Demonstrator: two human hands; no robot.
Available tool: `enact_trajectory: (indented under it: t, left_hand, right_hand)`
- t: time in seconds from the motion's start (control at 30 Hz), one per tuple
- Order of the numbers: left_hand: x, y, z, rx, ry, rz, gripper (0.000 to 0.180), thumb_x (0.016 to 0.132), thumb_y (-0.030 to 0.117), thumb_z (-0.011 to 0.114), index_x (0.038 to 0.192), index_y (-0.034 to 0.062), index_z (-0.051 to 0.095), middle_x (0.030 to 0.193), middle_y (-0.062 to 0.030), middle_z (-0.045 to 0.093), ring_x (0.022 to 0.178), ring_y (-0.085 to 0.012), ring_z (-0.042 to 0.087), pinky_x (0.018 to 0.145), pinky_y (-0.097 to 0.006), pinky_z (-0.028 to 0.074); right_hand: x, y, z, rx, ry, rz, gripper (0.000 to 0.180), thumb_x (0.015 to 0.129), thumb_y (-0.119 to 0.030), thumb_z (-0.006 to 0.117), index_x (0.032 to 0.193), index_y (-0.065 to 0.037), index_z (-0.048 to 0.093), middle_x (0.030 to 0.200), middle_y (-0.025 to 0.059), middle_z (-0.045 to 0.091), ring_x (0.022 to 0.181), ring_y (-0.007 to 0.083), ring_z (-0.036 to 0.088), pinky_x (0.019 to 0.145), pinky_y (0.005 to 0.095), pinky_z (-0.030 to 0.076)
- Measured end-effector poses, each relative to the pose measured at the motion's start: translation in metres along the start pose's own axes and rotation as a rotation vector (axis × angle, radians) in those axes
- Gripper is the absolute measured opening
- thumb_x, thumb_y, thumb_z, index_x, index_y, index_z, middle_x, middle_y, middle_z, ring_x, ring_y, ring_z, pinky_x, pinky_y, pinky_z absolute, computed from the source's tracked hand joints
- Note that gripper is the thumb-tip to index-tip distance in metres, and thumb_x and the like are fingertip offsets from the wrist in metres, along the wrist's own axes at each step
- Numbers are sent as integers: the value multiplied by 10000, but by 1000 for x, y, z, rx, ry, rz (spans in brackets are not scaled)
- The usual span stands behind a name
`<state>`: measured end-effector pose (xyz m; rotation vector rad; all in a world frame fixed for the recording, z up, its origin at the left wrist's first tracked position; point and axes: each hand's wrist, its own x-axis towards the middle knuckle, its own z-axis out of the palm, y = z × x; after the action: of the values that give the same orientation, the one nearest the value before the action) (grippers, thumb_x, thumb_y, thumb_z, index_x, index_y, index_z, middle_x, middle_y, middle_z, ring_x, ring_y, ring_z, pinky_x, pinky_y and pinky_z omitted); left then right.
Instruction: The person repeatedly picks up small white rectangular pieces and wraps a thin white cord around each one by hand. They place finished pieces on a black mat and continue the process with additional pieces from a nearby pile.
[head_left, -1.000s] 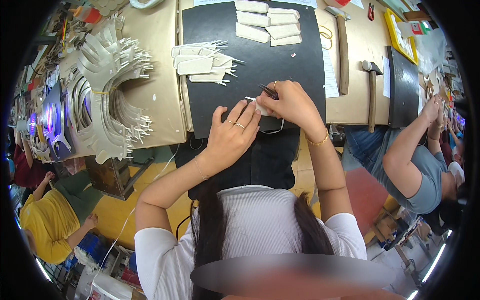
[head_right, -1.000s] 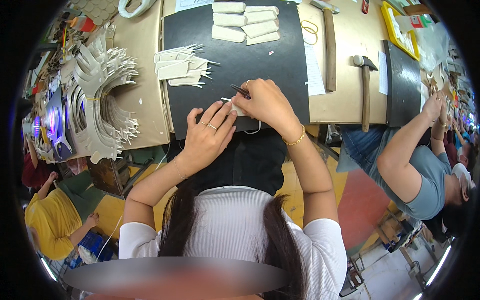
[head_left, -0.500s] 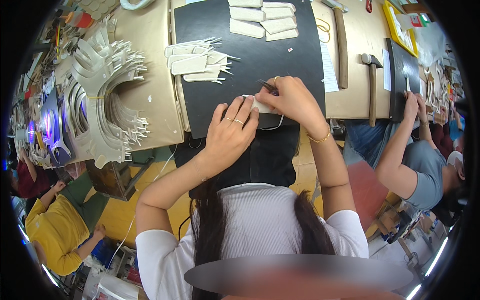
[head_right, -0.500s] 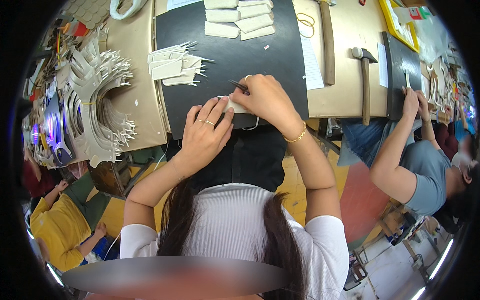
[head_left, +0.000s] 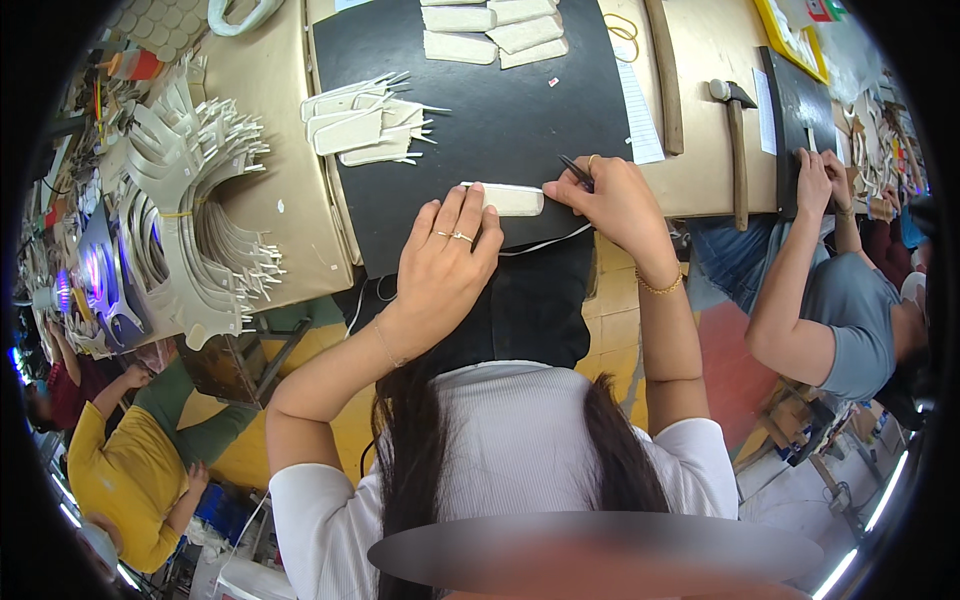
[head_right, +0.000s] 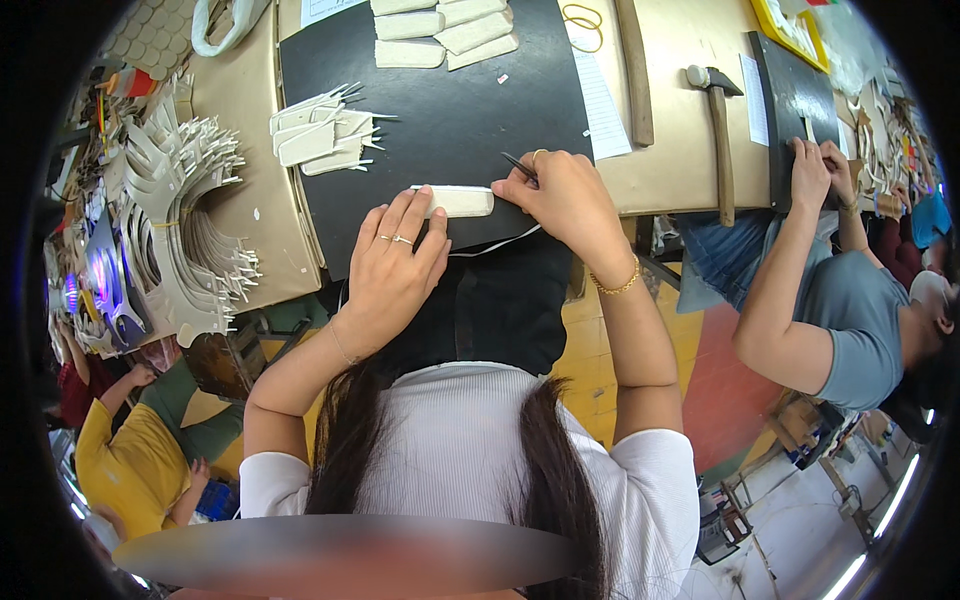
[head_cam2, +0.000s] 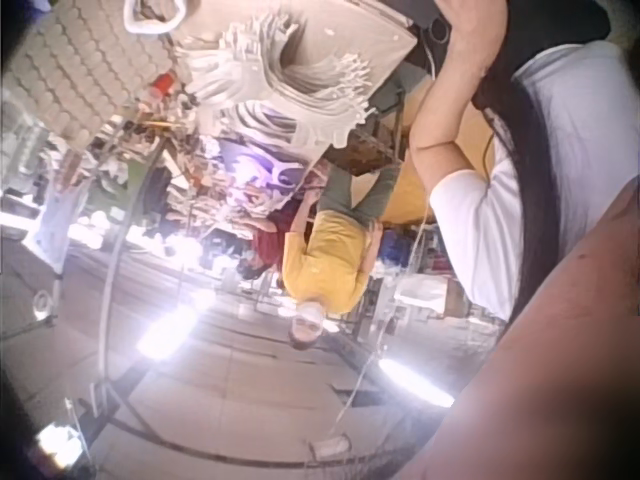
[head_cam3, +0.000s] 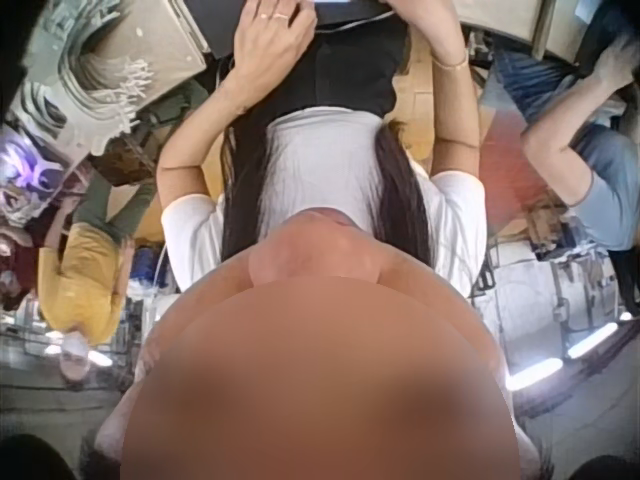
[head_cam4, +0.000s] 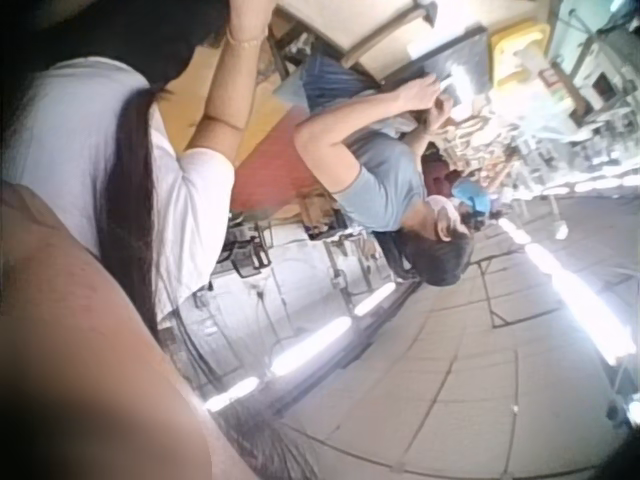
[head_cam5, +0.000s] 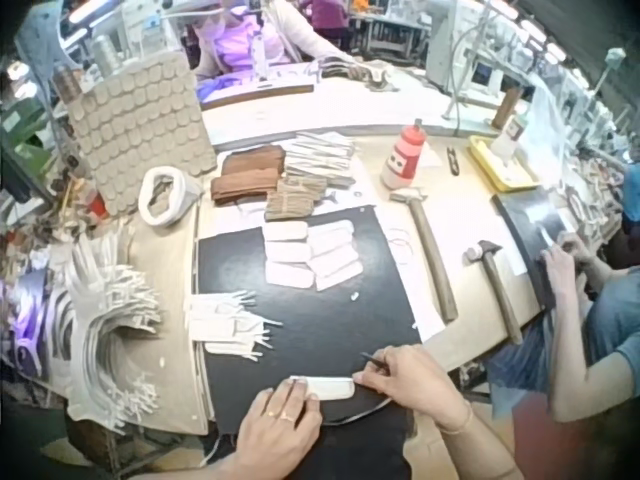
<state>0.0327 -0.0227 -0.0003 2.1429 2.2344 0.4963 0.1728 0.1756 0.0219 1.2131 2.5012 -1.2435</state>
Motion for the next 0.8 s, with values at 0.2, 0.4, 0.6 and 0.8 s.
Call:
enact_trajectory:
  t: [0.2,0.4,0.6,0.8]
  left_hand:
    - [4,1,-3,-2,-21,-3,424,847,155,762,1244,56,655,1303,-177,618,1226,-319,578,1011,-449,446]
    - [21,-1,-5,68,-72,38,565,837,130,727,1384,229,627,1091,-104,597,1055,-259,575,949,-440,397]
    - [32,-1,-6,42,-136,60,532,870,81,657,1381,226,628,971,-52,558,935,-231,560,906,-430,375]
    - [34,1,-2,-74,-139,15,418,905,112,657,1317,183,666,897,-32,554,880,-217,564,859,-418,372]
  right_hand:
    - [-1,-6,0,-63,-14,25,340,853,-308,797,855,28,746,729,201,699,714,374,712,666,407,543]
    - [-8,-9,3,-133,46,-44,254,874,-256,773,852,-7,731,756,166,713,737,362,714,683,419,560]
    - [-33,-2,20,-196,267,-271,112,898,-142,725,966,-54,719,888,89,667,739,320,699,649,411,558]
    - [-60,5,35,-238,354,-352,261,883,-70,699,1138,-95,746,912,51,598,659,258,663,597,361,547]
